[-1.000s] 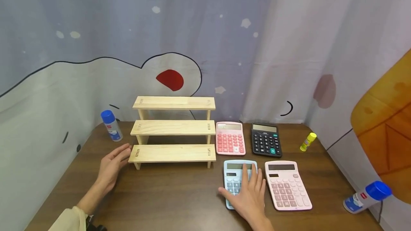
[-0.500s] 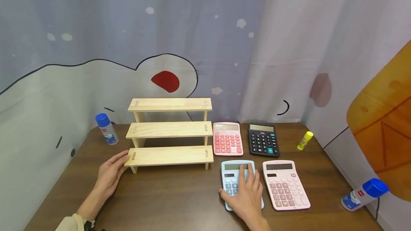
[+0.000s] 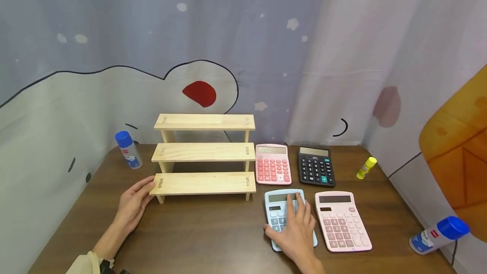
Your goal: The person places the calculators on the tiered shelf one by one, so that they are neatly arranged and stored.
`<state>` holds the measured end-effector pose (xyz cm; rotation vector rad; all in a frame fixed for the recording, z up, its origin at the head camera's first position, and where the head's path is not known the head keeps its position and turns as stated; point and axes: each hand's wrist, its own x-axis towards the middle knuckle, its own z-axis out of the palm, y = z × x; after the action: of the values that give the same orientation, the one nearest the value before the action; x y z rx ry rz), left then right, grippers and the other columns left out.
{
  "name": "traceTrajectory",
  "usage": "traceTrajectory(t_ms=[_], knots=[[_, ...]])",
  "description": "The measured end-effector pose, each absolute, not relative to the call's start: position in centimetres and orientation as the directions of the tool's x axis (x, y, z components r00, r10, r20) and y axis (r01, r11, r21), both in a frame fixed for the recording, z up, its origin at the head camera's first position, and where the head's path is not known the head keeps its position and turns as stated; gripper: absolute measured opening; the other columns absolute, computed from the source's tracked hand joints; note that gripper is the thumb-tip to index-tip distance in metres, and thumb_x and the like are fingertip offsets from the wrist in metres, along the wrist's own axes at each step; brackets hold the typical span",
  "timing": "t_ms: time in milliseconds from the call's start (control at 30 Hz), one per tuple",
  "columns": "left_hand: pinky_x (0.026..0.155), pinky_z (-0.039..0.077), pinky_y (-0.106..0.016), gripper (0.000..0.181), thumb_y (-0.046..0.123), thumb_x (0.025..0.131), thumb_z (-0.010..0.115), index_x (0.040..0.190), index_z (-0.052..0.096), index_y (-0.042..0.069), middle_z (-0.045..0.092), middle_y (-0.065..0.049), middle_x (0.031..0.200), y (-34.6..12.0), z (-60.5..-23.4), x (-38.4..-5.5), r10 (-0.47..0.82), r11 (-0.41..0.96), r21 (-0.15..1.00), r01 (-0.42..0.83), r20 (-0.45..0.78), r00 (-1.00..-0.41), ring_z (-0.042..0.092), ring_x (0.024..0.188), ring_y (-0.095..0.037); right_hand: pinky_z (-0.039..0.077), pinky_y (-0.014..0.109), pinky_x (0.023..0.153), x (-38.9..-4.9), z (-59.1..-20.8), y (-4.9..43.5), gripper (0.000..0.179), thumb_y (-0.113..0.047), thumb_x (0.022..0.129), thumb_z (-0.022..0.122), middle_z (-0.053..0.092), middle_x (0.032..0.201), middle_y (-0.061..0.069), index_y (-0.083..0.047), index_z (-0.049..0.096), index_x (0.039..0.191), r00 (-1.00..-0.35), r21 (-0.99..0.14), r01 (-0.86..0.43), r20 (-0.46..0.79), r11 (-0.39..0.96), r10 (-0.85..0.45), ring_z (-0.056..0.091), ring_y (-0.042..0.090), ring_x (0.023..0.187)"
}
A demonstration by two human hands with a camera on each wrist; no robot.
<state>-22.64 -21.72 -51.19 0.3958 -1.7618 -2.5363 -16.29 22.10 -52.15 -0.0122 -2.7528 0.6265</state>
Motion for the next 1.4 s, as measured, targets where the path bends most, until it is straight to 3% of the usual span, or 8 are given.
traceTrajectory(t_ms=[600,833,1033,1400], knots=[[0.088,0.054,-0.018,0.036,0.018,0.095,0.069,0.129,0.062,0.008,0.065,0.010,0.112,-22.0,-51.1,-22.8,-0.142,-0.388,0.911,-0.141,-0.210,-0.967,0.066,0.100,-0.002,0.027,0.061,0.101,-16.3,-52.0,21.8,0.107,-0.041,0.058,0.089,0.031,0.154,0.020,-0.003,0.042,0.147,-0.910,-0.447,-0.133,0.408,0.885,0.069,0.029,0.042,0.139],[0.088,0.054,-0.018,0.023,0.017,0.096,0.068,0.119,0.069,0.015,0.066,0.010,0.111,-22.4,-51.2,-22.8,-0.134,-0.406,0.905,-0.127,-0.196,-0.971,0.066,0.100,-0.002,0.028,0.060,0.102,-16.6,-52.0,20.9,0.105,-0.040,0.058,0.089,0.032,0.154,0.020,-0.003,0.044,0.146,-0.898,-0.468,-0.173,0.437,0.867,0.057,0.030,0.039,0.140],[0.088,0.054,-0.019,0.027,0.016,0.097,0.067,0.123,0.066,0.012,0.066,0.010,0.111,-22.4,-51.3,-22.8,-0.118,-0.393,0.910,-0.130,-0.191,-0.974,0.066,0.101,-0.003,0.028,0.055,0.101,-16.3,-52.1,20.3,0.108,-0.038,0.059,0.090,0.029,0.157,0.018,-0.005,0.041,0.149,-0.890,-0.503,-0.196,0.452,0.842,0.063,0.031,0.037,0.141],[0.088,0.054,-0.019,0.024,0.016,0.098,0.065,0.123,0.066,0.012,0.067,0.011,0.109,-22.3,-51.3,-22.8,-0.120,-0.379,0.918,-0.115,-0.171,-0.978,0.065,0.100,-0.002,0.030,0.041,0.086,-15.2,-51.9,18.5,0.112,-0.030,0.055,0.090,0.032,0.157,0.018,-0.007,0.040,0.152,-0.780,-0.523,-0.431,0.626,0.735,-0.011,0.044,0.038,0.124]])
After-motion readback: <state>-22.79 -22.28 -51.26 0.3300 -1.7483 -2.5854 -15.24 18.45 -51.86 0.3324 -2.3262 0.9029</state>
